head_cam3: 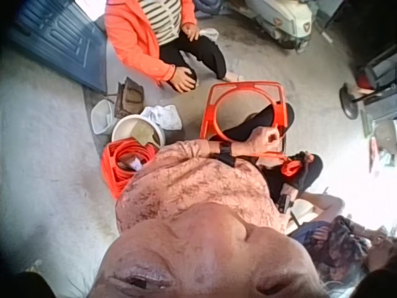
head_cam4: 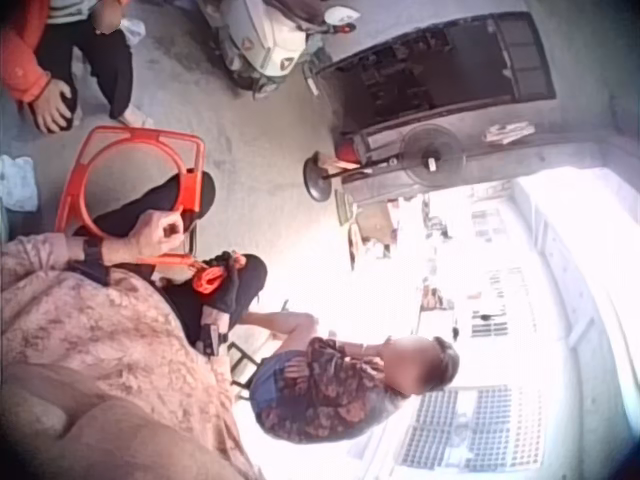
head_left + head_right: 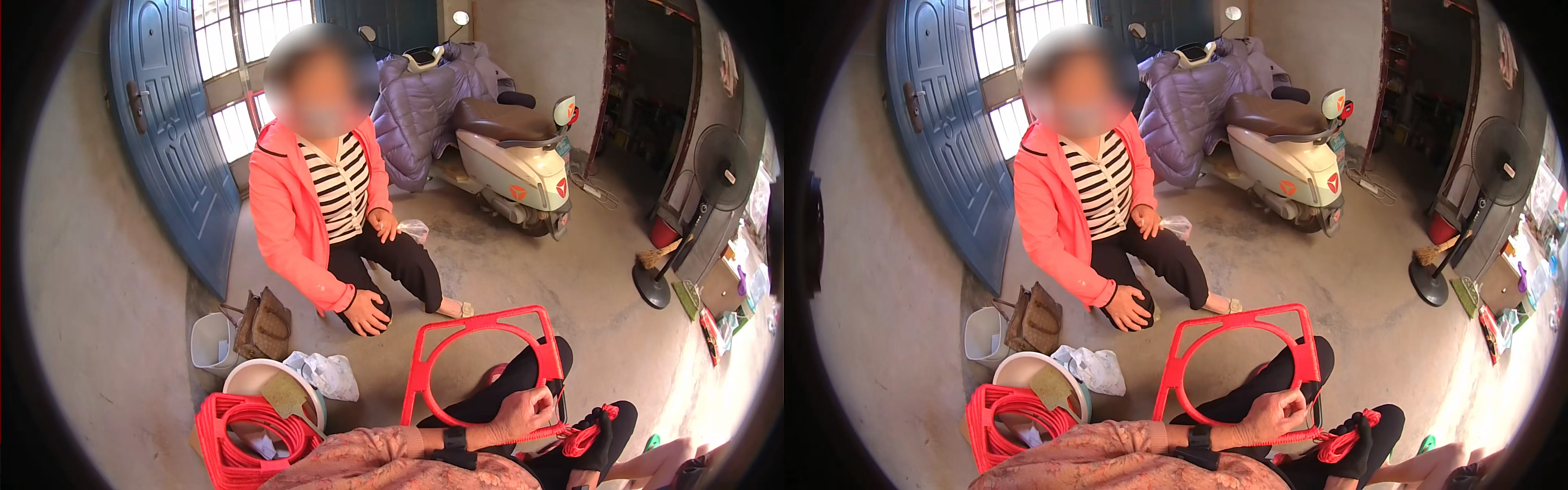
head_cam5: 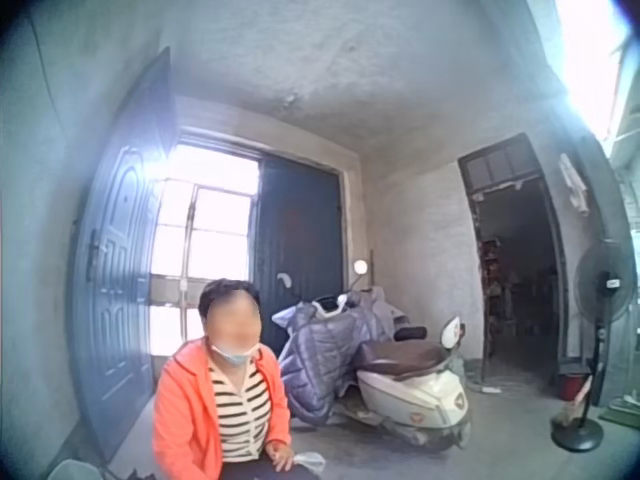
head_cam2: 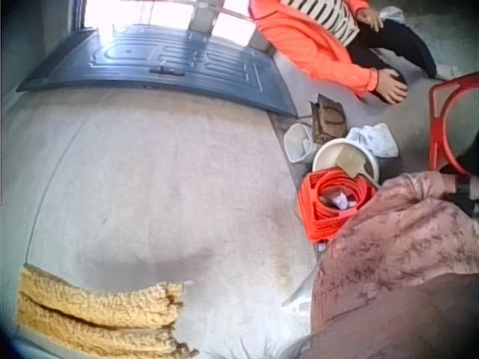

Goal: Wind a long red synthetic rope around a red plastic frame or spool.

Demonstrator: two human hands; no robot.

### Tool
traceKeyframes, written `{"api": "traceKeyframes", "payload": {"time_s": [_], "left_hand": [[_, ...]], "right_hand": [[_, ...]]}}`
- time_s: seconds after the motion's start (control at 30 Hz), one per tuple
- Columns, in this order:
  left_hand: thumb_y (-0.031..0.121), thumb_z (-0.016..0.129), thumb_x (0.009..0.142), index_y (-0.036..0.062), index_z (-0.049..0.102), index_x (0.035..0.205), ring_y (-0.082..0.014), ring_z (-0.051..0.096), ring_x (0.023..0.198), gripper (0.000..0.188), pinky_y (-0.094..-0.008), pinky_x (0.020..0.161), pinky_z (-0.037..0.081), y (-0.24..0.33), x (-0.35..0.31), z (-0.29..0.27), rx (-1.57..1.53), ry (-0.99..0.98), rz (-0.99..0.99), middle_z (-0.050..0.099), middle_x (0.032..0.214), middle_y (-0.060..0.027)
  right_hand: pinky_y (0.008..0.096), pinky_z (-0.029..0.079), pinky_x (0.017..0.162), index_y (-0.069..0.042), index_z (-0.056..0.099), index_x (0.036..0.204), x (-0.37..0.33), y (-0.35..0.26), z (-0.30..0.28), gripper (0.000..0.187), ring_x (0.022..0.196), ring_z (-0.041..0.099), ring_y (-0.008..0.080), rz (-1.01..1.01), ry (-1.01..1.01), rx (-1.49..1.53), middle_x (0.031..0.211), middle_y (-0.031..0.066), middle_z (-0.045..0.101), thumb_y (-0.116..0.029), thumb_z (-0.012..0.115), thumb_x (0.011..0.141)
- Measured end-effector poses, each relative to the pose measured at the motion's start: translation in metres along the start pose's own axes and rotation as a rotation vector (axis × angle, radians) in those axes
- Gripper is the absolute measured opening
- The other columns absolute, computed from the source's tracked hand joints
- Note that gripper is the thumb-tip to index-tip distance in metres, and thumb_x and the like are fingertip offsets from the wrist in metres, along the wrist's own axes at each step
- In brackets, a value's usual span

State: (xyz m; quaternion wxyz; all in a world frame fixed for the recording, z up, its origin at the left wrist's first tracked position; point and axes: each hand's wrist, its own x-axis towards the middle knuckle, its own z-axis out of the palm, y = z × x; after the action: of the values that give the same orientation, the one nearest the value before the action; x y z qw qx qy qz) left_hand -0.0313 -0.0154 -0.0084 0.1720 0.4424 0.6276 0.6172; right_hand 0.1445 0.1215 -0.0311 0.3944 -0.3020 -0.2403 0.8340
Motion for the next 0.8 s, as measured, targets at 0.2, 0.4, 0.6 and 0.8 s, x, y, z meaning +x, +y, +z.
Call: {"api": "traceKeyframes", "payload": {"time_s": [0.2,0.4,0.6,0.8], "left_hand": [[0.012,0.064,0.081,0.0054,0.054,0.083,-0.0248,0.063,0.063,0.012,-0.0352,0.06,0.049,0.001,0.0,0.005,-0.036,-0.013,-0.032,0.062,0.069,-0.0079],[0.012,0.065,0.084,0.0045,0.055,0.083,-0.0121,0.061,0.059,0.012,-0.0281,0.057,0.049,-0.004,0.001,0.008,0.017,0.001,0.019,0.061,0.068,-0.003],[0.012,0.065,0.085,0.0044,0.056,0.083,-0.0108,0.06,0.058,0.012,-0.0275,0.056,0.049,-0.003,0.001,0.008,0.006,-0.015,-0.005,0.06,0.067,-0.0022],[0.013,0.064,0.083,0.0044,0.054,0.082,-0.0218,0.063,0.061,0.013,-0.0338,0.059,0.05,0.003,0.001,0.006,-0.022,-0.028,-0.049,0.062,0.069,-0.0072]], "right_hand": [[0.0274,0.048,0.058,-0.011,0.06,0.093,-0.011,-0.006,0.004,0.012,0.062,0.058,0.0135,-0.014,0.046,0.039,0.072,-0.0001,0.059,-0.022,0.063,0.09],[0.0262,0.046,0.057,-0.011,0.06,0.094,-0.02,-0.011,0.013,0.013,0.06,0.055,0.0118,-0.044,0.103,-0.011,0.07,-0.0021,0.057,-0.024,0.063,0.09],[0.0255,0.043,0.055,-0.012,0.06,0.094,-0.02,-0.015,0.005,0.015,0.058,0.052,0.0102,-0.07,0.041,-0.01,0.068,-0.0033,0.055,-0.026,0.063,0.09],[0.0254,0.042,0.055,-0.011,0.06,0.095,-0.014,-0.016,-0.005,0.016,0.057,0.051,0.0101,-0.021,0.061,0.094,0.068,-0.0033,0.055,-0.026,0.062,0.091]]}}
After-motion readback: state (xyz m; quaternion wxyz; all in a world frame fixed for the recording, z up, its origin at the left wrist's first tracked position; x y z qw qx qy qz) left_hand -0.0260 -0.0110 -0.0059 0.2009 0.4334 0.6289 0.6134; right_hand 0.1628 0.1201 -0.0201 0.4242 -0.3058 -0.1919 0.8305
